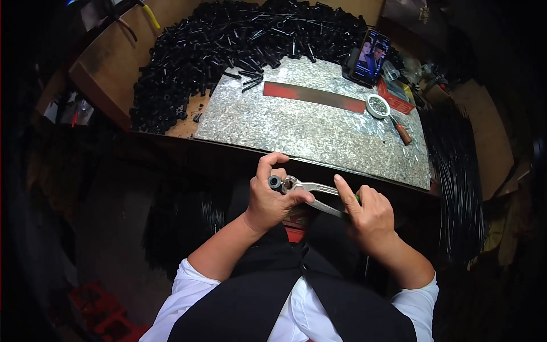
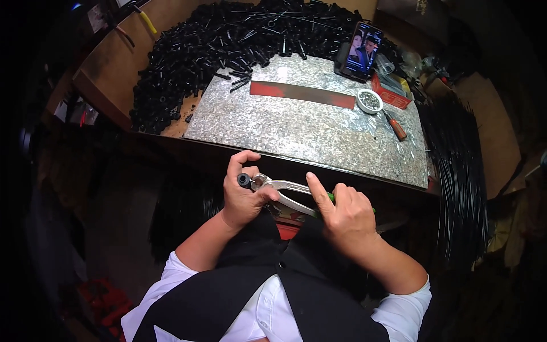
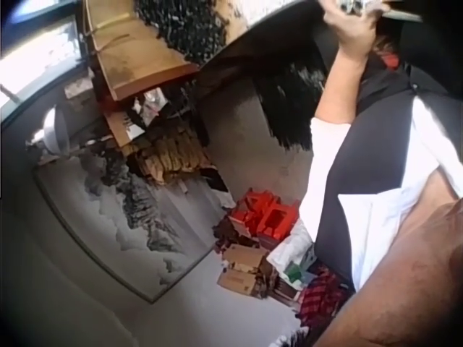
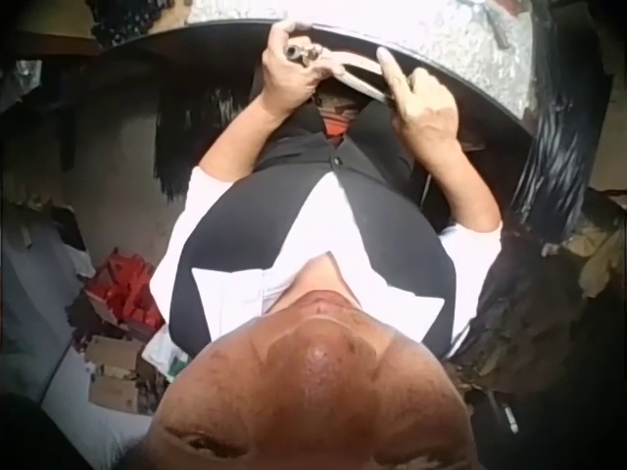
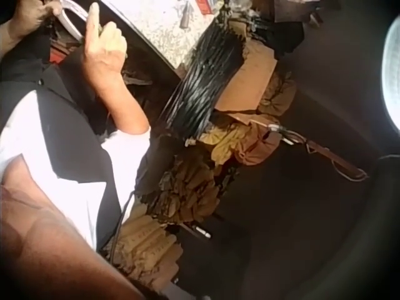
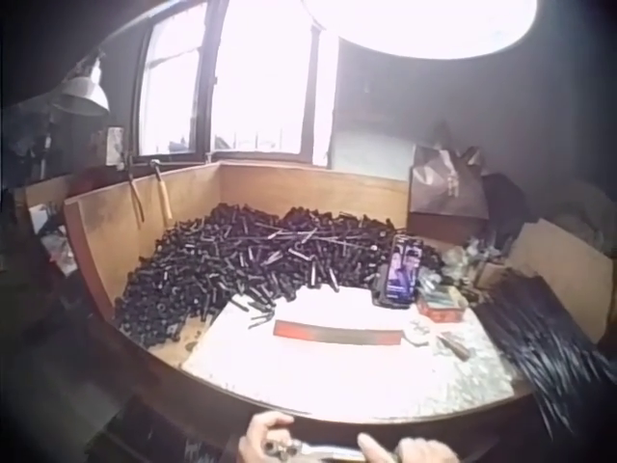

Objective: Assemble a bundle of black rods into a mechanical fixture using pliers and a measuring ruler.

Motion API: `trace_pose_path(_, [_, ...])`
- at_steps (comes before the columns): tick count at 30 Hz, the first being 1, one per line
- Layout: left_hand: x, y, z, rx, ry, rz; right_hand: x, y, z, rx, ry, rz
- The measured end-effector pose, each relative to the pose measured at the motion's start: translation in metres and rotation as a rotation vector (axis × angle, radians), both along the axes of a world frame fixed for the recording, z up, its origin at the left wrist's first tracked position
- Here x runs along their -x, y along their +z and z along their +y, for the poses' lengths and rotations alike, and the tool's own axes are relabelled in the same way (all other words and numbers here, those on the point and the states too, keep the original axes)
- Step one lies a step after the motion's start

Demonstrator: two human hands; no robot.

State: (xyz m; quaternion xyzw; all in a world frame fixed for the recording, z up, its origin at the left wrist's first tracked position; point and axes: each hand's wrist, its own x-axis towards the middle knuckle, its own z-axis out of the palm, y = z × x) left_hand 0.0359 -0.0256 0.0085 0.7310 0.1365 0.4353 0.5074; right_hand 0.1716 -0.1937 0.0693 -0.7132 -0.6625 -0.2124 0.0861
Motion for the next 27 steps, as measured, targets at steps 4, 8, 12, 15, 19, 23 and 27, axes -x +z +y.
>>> trace_pose_path(4, [-0.001, 0.000, 0.000, 0.015, -0.003, 0.010, 0.000, 0.000, -0.002, 0.068, 0.000, 0.165])
trace_pose_path(8, [-0.001, 0.000, -0.002, 0.107, -0.021, 0.056, -0.001, -0.002, -0.003, 0.049, -0.013, 0.123])
trace_pose_path(12, [-0.003, -0.005, 0.003, 0.101, -0.057, 0.019, -0.001, -0.001, -0.003, 0.083, 0.010, 0.207])
trace_pose_path(15, [-0.005, -0.006, 0.006, 0.110, -0.095, -0.018, -0.002, -0.002, -0.004, 0.082, -0.013, 0.163])
trace_pose_path(19, [-0.002, 0.000, 0.009, 0.160, -0.145, 0.032, 0.000, 0.016, -0.001, 0.037, 0.011, 0.226])
trace_pose_path(23, [0.001, 0.001, 0.015, 0.152, -0.195, 0.035, -0.006, 0.019, -0.009, 0.074, 0.042, 0.148])
trace_pose_path(27, [0.002, 0.004, 0.012, 0.152, -0.269, 0.073, -0.005, 0.019, -0.014, 0.102, 0.058, 0.169])
